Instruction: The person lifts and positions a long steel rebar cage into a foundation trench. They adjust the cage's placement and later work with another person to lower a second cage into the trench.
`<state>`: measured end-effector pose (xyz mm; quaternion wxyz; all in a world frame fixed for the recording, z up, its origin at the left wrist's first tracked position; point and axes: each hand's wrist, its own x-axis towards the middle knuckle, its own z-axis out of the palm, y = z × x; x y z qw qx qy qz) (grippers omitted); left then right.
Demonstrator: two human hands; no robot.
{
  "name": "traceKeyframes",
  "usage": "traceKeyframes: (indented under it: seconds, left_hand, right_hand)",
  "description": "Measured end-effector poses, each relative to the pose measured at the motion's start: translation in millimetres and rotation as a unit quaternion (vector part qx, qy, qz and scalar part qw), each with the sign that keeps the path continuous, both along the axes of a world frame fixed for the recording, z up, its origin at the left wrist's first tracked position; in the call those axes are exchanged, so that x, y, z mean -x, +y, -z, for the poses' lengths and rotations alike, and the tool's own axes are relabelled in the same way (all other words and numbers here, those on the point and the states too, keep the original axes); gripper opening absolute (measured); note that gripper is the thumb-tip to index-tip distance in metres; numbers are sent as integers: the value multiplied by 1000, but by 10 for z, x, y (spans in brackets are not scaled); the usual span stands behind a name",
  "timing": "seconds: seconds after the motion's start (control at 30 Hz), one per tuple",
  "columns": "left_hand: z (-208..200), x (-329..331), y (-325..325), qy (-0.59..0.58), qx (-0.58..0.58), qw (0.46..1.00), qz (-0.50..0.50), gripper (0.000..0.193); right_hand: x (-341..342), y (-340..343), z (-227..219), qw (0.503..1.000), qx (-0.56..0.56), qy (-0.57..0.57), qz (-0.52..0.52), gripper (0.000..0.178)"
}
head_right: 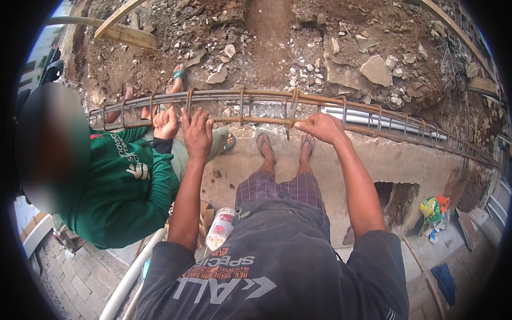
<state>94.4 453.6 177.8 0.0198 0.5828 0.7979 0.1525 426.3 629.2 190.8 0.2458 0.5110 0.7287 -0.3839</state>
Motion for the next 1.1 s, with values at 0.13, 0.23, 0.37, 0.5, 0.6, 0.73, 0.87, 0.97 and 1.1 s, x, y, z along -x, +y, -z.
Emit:
traceKeyframes:
  seconds: [0.13, 0.23, 0.37, 0.5, 0.6, 0.73, 0.87, 0.97, 1.1]
  left_hand:
    - [69, 26, -25, -7, -2, 1000, 0, 29]
    - [100, 37, -30, -11, -7, 1000, -2, 26]
    - [151, 58, -35, -24, 8, 1000, -6, 26]
    - [260, 128, -48, -49, 13, 999, -3, 30]
    - [370, 195, -84, -65, 26, 998, 6, 34]
    - [533, 277, -143, -134, 29, 991, 7, 43]
    - [674, 357, -187, -209, 67, 976, -16, 51]
    - [795, 403, -198, -211, 102, 972, -7, 53]
    - [955, 408, -205, -218, 105, 970, -5, 51]
  right_hand:
    - [11, -19, 51, 1000, 8, 7, 1, 71]
    - [19, -6, 97, 1000, 1, 11, 4, 72]
    - [30, -19, 148, 999, 8, 19, 26, 68]
    - [52, -65, 234, 998, -14, 33, 43, 65]
    - [84, -100, 347, 998, -4, 26, 49, 63]
    - [114, -182, 524, 994, -97, 42, 32, 66]
    - [80, -243, 703, 991, -43, 101, 73, 56]
    - [38, -334, 862, 980, -132, 148, 23, 40]
    - [88, -404, 1067, 965, -214, 140, 46, 25]
